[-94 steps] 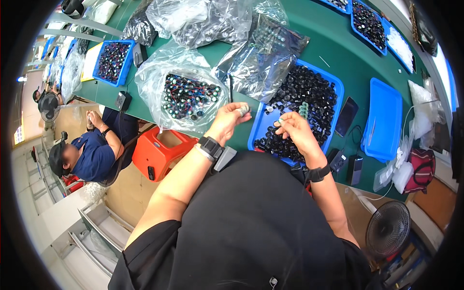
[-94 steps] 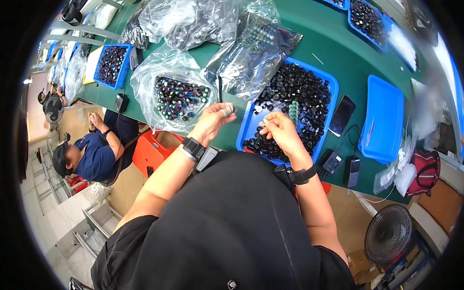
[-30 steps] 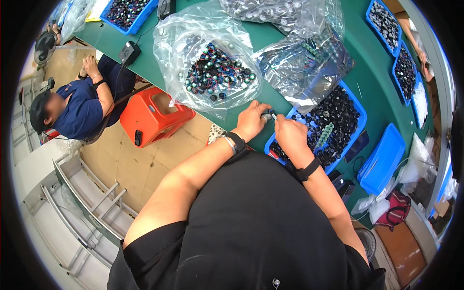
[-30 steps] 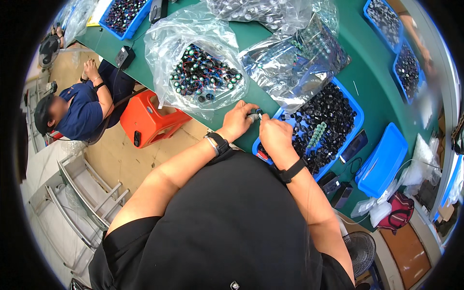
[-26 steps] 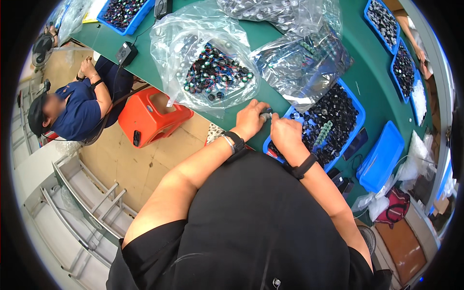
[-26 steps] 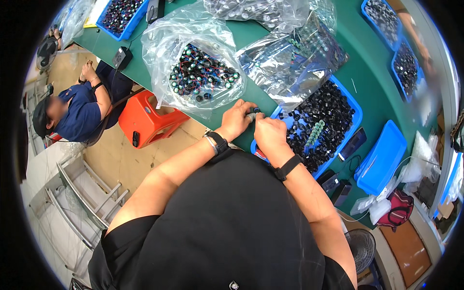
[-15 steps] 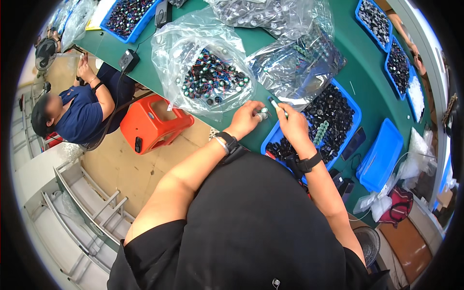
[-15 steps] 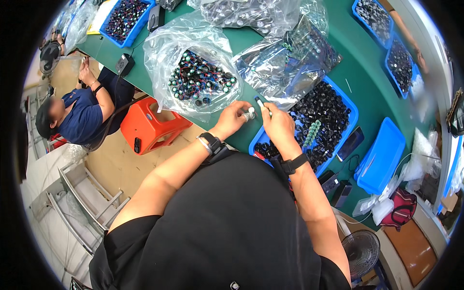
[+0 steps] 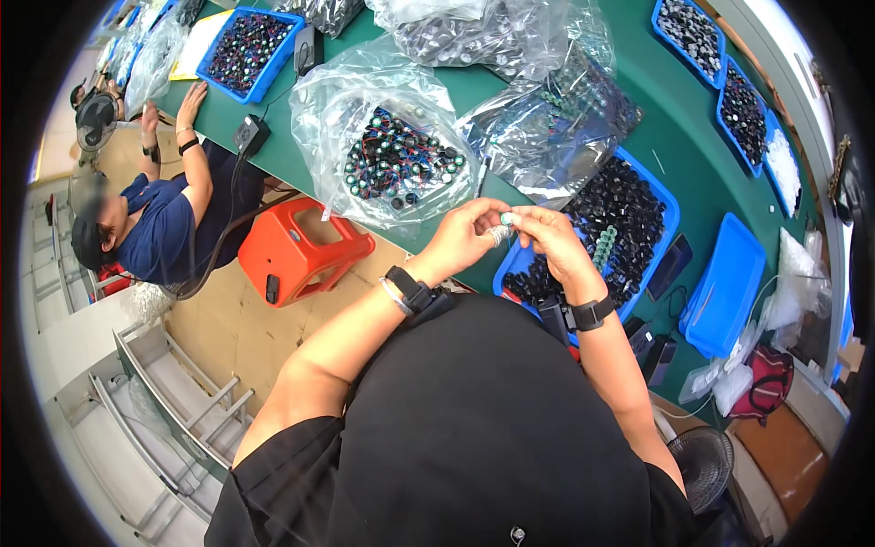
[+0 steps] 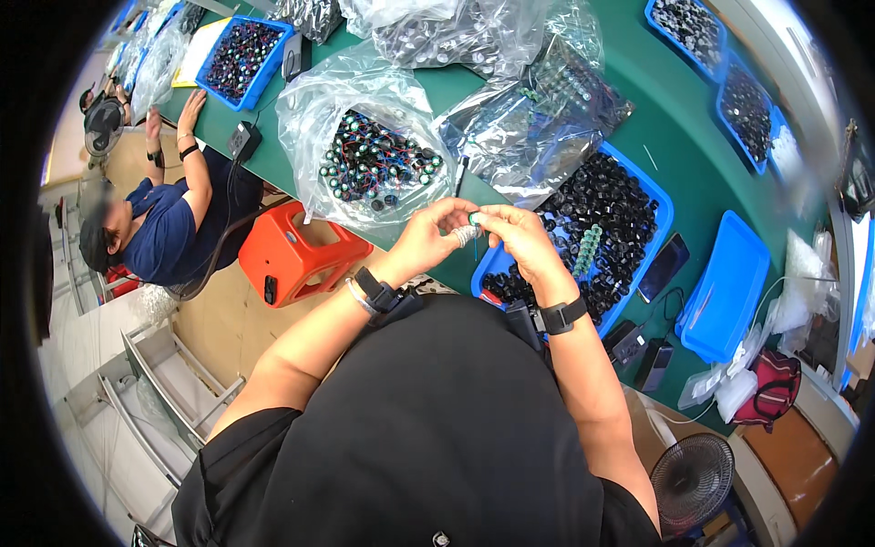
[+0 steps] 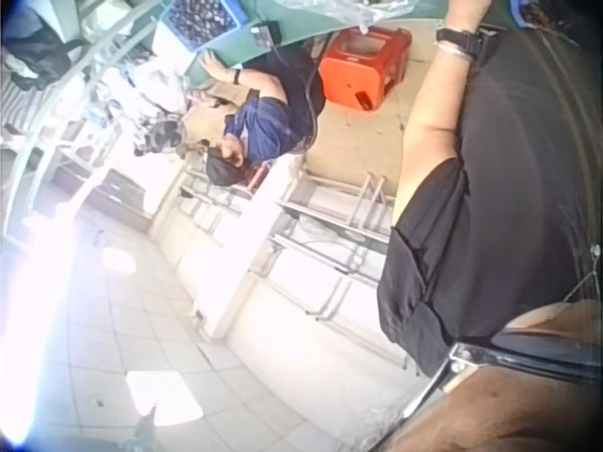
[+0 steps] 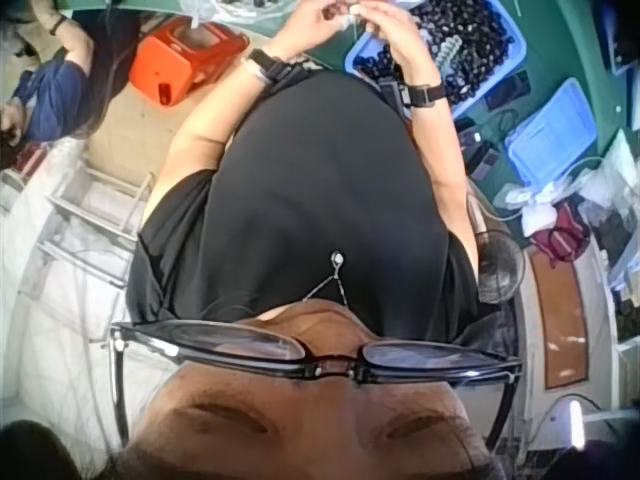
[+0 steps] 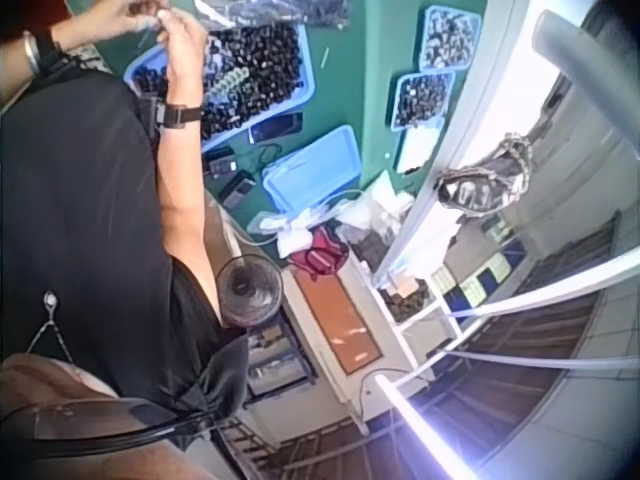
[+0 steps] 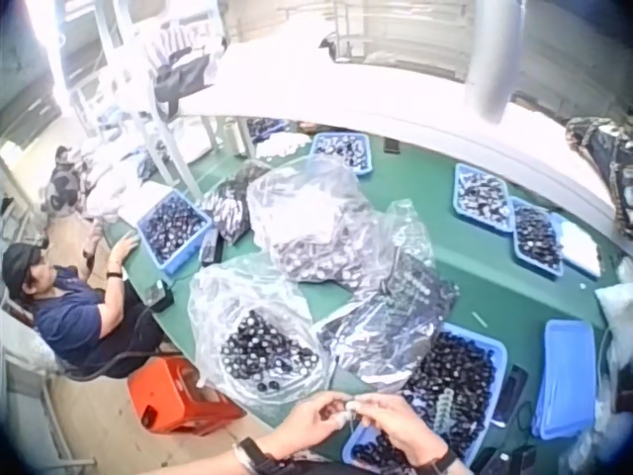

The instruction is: The person repeatedly picks up small cylindrical components from a blue tray and inserts them into a green circuit board held in their left hand. They continue this repetitive insertion process throughout the clip, occasionally adjusting their grip on the board or the components.

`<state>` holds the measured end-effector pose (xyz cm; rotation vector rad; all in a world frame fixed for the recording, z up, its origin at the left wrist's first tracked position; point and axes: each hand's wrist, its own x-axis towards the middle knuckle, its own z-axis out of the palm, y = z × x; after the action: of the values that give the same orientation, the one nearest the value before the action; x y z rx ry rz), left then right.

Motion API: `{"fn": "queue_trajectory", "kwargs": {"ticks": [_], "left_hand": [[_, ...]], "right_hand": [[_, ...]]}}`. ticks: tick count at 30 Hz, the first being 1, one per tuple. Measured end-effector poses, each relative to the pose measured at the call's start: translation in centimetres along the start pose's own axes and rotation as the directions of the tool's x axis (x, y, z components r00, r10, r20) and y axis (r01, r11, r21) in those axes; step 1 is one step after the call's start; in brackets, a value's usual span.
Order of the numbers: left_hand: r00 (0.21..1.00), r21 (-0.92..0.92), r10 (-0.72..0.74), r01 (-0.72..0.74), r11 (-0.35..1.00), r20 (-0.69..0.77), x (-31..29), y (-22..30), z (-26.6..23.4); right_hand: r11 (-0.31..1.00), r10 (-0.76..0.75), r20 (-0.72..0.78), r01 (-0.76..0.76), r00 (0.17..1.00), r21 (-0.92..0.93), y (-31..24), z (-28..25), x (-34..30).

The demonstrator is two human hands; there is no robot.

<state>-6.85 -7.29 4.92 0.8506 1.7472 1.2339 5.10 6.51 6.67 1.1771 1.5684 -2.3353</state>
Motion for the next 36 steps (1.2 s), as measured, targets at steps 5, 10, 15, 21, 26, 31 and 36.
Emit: {"fn": "queue_trajectory", "kwargs": {"ticks": [5,10,15,21,26,31,36], "left_hand": [[0.991,0.172,0.131,-0.131,0.976,0.012,-0.3,1.6,0.5],[0.985,0.246,0.167,-0.171,0.954,0.037,-0.4,2.7,0.9],[0.977,0.257,0.206,-0.211,0.943,0.046,-0.7,2.9,1.2],[0.98,0.267,0.197,-0.189,0.945,-0.001,-1.0,2.5,0.2],[0.987,0.086,0.154,-0.15,0.985,-0.036,-1.2,2.8,-0.6],[0.998,-0.106,0.064,-0.061,0.992,0.017,-1.1,3.5,-0.8],[0.996,-0.172,0.005,0.011,0.985,0.091,-1.1,3.5,-1.0]], "right_hand": [[0.987,0.06,0.019,-0.062,0.998,0.145,0.6,-0.4,-0.3],[0.969,0.008,-0.054,0.006,0.999,0.246,1.5,0.1,-0.4],[0.93,-0.021,-0.137,0.07,0.99,0.362,2.8,0.7,-0.2],[0.962,-0.008,0.021,0.002,1.0,0.272,1.4,1.0,-0.5],[0.966,-0.061,0.135,0.025,0.989,0.257,-0.5,0.6,-2.1],[0.955,-0.085,0.14,0.041,0.987,0.294,-1.0,0.2,-2.8],[0.951,-0.093,0.14,0.046,0.986,0.307,-1.0,0.1,-3.0]]}}
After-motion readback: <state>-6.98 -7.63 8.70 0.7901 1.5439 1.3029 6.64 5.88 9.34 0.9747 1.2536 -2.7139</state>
